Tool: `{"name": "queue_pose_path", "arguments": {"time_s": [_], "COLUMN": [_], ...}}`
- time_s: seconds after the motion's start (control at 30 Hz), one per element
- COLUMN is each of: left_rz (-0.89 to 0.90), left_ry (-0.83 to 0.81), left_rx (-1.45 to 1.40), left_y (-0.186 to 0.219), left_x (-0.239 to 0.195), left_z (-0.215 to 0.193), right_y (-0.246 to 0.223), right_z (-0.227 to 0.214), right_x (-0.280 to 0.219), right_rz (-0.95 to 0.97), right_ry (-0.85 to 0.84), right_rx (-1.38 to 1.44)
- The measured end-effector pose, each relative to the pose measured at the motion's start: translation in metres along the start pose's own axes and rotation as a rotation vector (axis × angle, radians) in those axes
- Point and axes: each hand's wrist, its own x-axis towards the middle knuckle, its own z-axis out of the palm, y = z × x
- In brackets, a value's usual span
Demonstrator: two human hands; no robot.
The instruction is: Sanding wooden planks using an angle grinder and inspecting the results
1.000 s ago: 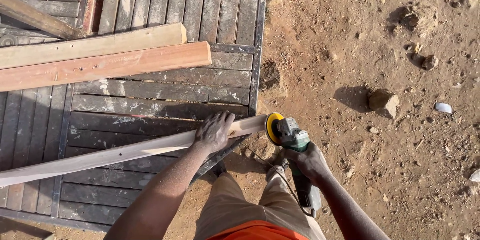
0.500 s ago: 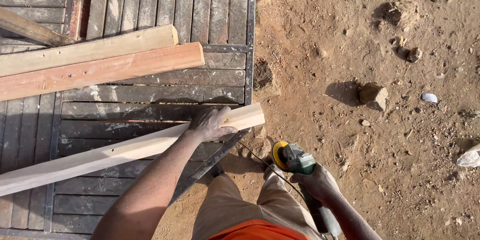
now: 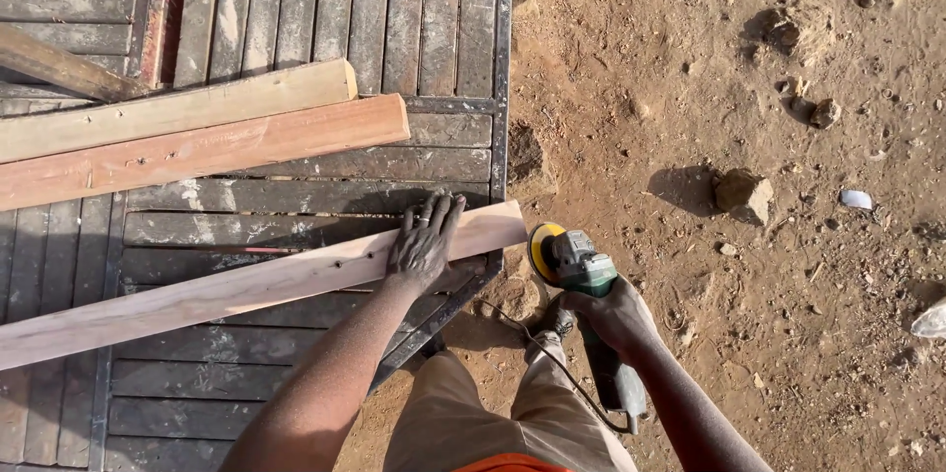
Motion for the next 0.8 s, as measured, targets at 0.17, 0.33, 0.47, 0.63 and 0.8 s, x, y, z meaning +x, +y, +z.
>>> {"name": "queue_pose_path", "arguments": {"time_s": [0.17, 0.33, 0.47, 0.63, 0.8], "left_rz": [-0.041, 0.004, -0.003, -0.03, -0.026], "left_ry": [0.297, 0.296, 0.057, -0.005, 0.006], "left_rx": [0.052, -0.322, -0.144, -0.149, -0.196], "left_y": [0.0, -0.001, -0.007, 0.012, 0.009], "left_x": [0.002, -0.003, 0.007, -0.021, -0.021], "left_z": [0.008, 0.018, 0.029, -0.06, -0.068], "right_y": [-0.051, -0.062, -0.012, 0.07, 0.098], "right_z": [0.006, 0.011, 0.023, 0.023, 0.041], "right_x": [0.021, 0.035, 0.05, 0.048, 0.055], "right_rz": [-0.018, -0.015, 0.012, 0.126, 0.19], "right_ry": [-0.012, -0.045, -0.118, -0.13, -0.135], "right_rx": [-0.034, 0.022, 0.143, 0.088, 0.018]}}
